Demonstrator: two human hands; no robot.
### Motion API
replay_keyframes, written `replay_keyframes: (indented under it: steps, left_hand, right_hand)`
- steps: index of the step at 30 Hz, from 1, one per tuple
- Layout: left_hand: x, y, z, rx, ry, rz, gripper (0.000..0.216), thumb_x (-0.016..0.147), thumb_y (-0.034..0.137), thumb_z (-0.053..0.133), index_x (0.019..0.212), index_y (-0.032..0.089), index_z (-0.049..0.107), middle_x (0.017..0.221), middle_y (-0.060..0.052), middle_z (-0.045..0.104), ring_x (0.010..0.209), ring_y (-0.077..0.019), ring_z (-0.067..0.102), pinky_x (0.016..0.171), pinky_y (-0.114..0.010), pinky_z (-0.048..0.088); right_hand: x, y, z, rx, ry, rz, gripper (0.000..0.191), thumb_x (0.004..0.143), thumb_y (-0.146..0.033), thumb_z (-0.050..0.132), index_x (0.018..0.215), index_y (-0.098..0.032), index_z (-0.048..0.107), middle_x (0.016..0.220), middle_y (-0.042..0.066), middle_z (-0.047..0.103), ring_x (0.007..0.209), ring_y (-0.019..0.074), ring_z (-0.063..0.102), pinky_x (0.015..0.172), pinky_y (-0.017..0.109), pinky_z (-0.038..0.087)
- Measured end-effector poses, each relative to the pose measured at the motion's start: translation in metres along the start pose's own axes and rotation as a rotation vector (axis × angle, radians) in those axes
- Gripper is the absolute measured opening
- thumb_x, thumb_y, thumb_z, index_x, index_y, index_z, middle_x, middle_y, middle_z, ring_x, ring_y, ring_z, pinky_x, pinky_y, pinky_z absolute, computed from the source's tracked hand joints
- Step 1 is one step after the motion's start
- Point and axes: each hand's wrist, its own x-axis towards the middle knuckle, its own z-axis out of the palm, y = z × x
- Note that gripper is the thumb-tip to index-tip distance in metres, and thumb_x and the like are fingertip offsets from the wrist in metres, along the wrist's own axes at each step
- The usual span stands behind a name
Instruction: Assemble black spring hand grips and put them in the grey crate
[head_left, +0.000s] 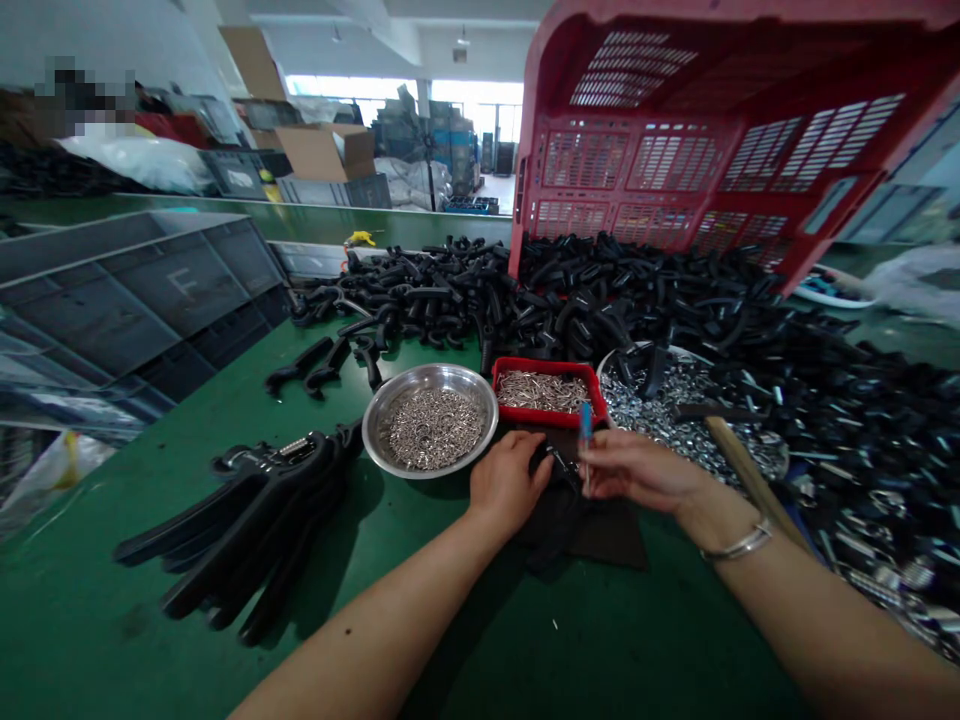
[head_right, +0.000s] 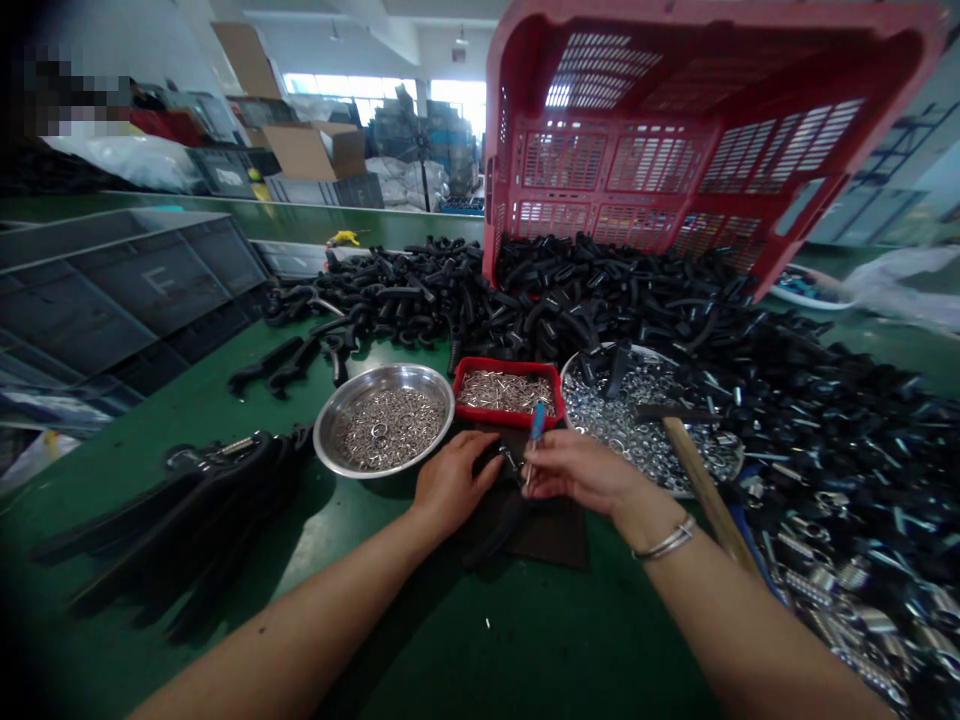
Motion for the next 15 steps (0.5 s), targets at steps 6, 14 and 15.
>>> replay_keyframes:
  steps: [6,14,15]
  left_hand:
    - [-0.002,0.001,-0.001,0.007,-0.008,-0.021,0.036,0.084,0.036,0.043,0.117,0.024,0.051,0.114,-0.004,0.054,0.097,-0.0180,0.052,0.081,-0.028,0.043]
    - [-0.004,0.007,-0.011,0.117,-0.069,0.306,0.026,0.079,0.042,0.052,0.103,0.037,0.060,0.113,0.004,0.056,0.097,-0.0201,0.047,0.083,-0.036,0.035]
    - [-0.003,0.007,-0.011,0.126,-0.087,0.316,0.026,0.078,0.041,0.053,0.103,0.038,0.060,0.113,0.005,0.057,0.096,-0.0198,0.048,0.083,-0.037,0.034]
  right_hand:
    - [-0.027,0.028,0.026,-0.014,0.087,-0.141,0.029,0.068,-0.036,0.065,0.083,-0.017,0.048,0.069,0.000,0.062,0.064,0.0142,0.064,0.054,0.023,0.051]
    - [-0.025,0.050,0.006,0.134,0.446,-0.358,0.034,0.066,-0.040,0.068,0.081,-0.018,0.046,0.069,-0.001,0.062,0.058,0.0112,0.061,0.053,0.022,0.049]
    - [-0.025,0.051,0.007,0.140,0.451,-0.366,0.034,0.066,-0.040,0.067,0.082,-0.018,0.046,0.069,-0.001,0.062,0.058,0.0110,0.061,0.053,0.022,0.049]
